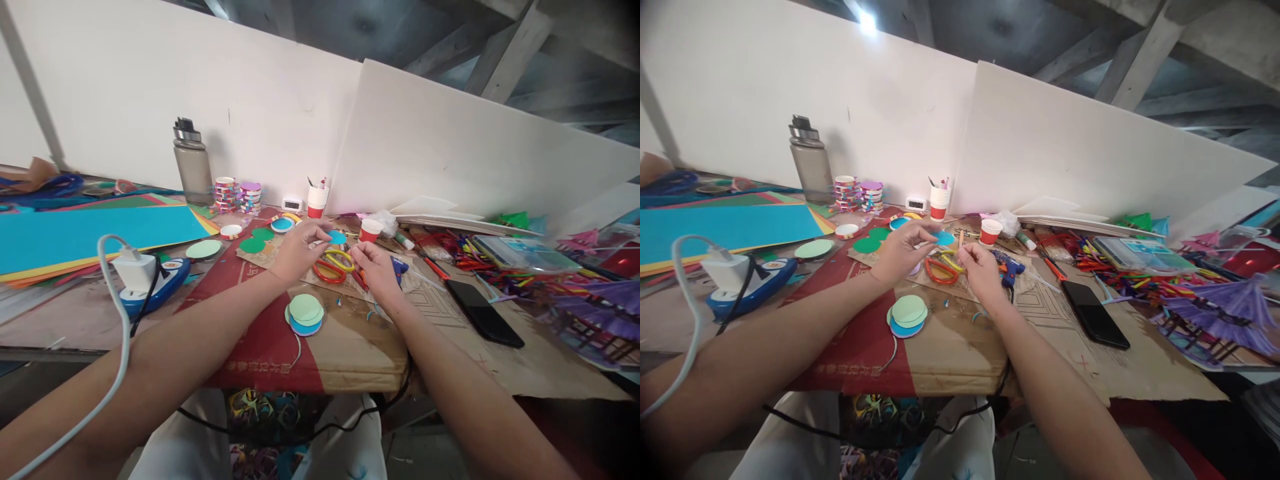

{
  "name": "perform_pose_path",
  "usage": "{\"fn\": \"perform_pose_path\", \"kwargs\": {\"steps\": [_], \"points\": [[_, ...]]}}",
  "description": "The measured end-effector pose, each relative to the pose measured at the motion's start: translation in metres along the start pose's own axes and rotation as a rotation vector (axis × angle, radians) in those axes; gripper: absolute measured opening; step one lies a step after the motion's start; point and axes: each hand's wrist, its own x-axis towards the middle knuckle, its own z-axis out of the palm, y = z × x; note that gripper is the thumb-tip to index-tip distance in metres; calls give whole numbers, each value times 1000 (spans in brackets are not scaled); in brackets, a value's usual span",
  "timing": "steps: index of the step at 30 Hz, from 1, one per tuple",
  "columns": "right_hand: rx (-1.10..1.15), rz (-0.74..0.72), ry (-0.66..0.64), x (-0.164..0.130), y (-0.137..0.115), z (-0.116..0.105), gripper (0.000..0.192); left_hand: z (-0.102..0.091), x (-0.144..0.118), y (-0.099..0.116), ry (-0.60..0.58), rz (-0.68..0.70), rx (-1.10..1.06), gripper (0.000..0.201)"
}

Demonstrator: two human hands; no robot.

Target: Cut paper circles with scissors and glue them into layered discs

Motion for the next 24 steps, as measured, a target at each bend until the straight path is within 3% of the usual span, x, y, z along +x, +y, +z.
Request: {"fn": "perform_pose_path", "kwargs": {"steps": [3,6,14,24], "points": [[84,59,-131,0,3,3,50,-1,-1,6,-32,50,74,9],[181,74,-201,0,3,7,48,1,-2,5,-110,98,83,10],[299,89,-180,-1,-10,9,44,4,-5,0,-264,71,-50,12],[405,104,-214,-1,-6,7,38,3,-4,-3,-283,101,-35,10]]}}
